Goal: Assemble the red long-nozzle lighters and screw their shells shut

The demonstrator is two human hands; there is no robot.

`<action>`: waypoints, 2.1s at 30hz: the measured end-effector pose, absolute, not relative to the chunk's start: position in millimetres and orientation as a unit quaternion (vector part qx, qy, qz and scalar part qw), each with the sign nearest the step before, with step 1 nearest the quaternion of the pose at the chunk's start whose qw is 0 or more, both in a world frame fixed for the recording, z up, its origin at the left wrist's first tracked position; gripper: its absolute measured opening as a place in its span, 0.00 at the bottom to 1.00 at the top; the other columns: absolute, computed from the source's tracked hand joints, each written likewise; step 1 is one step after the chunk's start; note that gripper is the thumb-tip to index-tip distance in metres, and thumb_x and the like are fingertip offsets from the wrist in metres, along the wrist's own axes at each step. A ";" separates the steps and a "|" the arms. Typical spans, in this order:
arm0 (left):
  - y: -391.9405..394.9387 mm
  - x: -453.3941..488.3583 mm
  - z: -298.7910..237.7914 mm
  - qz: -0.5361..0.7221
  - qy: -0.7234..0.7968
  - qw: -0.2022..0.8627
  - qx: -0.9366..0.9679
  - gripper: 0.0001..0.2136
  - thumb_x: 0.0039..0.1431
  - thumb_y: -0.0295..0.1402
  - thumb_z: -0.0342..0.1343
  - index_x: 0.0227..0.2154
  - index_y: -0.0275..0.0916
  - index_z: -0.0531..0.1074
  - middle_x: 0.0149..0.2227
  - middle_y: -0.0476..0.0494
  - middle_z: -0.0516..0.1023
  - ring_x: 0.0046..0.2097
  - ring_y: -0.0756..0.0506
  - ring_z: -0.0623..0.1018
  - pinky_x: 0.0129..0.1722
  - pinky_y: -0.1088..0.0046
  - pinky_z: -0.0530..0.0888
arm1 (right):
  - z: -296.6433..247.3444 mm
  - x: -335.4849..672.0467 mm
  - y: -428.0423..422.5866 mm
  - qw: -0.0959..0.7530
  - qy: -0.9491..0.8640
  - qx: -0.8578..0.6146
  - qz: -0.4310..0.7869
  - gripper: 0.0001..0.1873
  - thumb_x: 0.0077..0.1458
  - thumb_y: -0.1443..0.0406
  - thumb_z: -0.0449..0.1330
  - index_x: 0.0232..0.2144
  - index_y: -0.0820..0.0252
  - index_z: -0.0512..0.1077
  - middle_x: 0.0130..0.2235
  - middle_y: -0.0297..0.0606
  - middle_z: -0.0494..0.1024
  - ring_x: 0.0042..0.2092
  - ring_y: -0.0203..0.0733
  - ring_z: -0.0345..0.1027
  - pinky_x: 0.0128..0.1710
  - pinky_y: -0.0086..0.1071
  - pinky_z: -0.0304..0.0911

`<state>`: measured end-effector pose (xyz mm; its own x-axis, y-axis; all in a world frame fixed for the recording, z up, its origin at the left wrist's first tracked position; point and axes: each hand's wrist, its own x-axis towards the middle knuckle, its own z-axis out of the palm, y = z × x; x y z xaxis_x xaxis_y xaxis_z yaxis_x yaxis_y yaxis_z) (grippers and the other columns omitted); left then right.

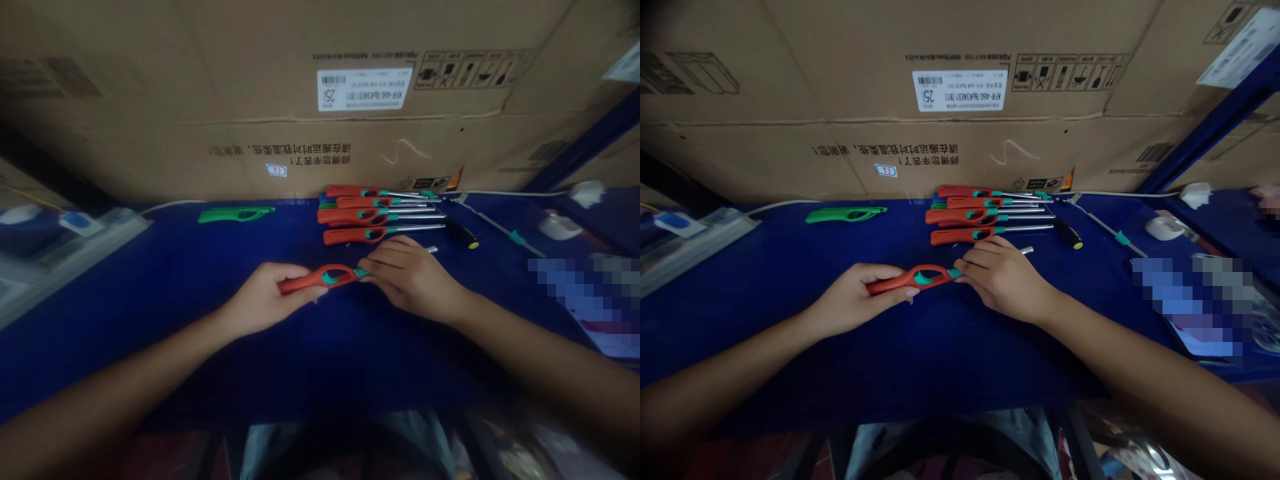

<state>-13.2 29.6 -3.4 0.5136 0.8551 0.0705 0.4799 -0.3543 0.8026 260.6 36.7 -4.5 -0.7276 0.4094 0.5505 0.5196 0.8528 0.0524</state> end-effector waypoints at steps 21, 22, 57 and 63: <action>19.6 -15.6 -6.0 0.305 0.298 0.160 0.890 0.05 0.64 0.32 0.60 0.36 0.37 0.77 0.32 0.46 0.79 0.31 0.49 0.77 0.33 0.74 0.72 | -7.8 253.9 26.1 0.257 -0.930 -0.258 -0.042 0.11 0.65 0.67 0.54 0.39 0.67 0.76 0.31 0.43 0.77 0.33 0.43 0.69 0.38 0.39 0.65; 19.4 -15.4 -5.9 0.306 0.299 0.161 0.889 0.05 0.64 0.32 0.60 0.35 0.37 0.77 0.32 0.46 0.79 0.31 0.50 0.77 0.33 0.74 0.72 | -8.3 253.5 25.7 0.265 -0.929 -0.256 -0.045 0.11 0.65 0.67 0.55 0.39 0.68 0.76 0.31 0.43 0.77 0.33 0.43 0.69 0.38 0.39 0.65; 45.4 -31.4 -10.3 0.197 0.325 0.137 0.915 0.12 0.68 0.41 0.54 0.44 0.38 0.75 0.39 0.42 0.79 0.39 0.45 0.79 0.39 0.71 0.73 | -23.3 257.7 33.5 0.308 -0.894 -0.321 0.058 0.08 0.65 0.67 0.56 0.43 0.62 0.74 0.38 0.44 0.79 0.39 0.44 0.75 0.39 0.35 0.70; 44.1 -21.4 -6.9 0.163 0.367 0.133 0.906 0.14 0.68 0.44 0.51 0.42 0.40 0.75 0.38 0.45 0.77 0.37 0.46 0.78 0.37 0.72 0.73 | -10.3 262.4 44.5 0.179 -0.904 -0.370 0.119 0.05 0.65 0.67 0.55 0.40 0.62 0.71 0.39 0.42 0.76 0.38 0.41 0.72 0.38 0.33 0.66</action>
<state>-21.4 44.1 -6.9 0.6777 0.7080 0.1983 0.6209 -0.6956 0.3615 262.4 44.5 -10.3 -0.6630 0.7109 0.2347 0.6257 0.6983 -0.3476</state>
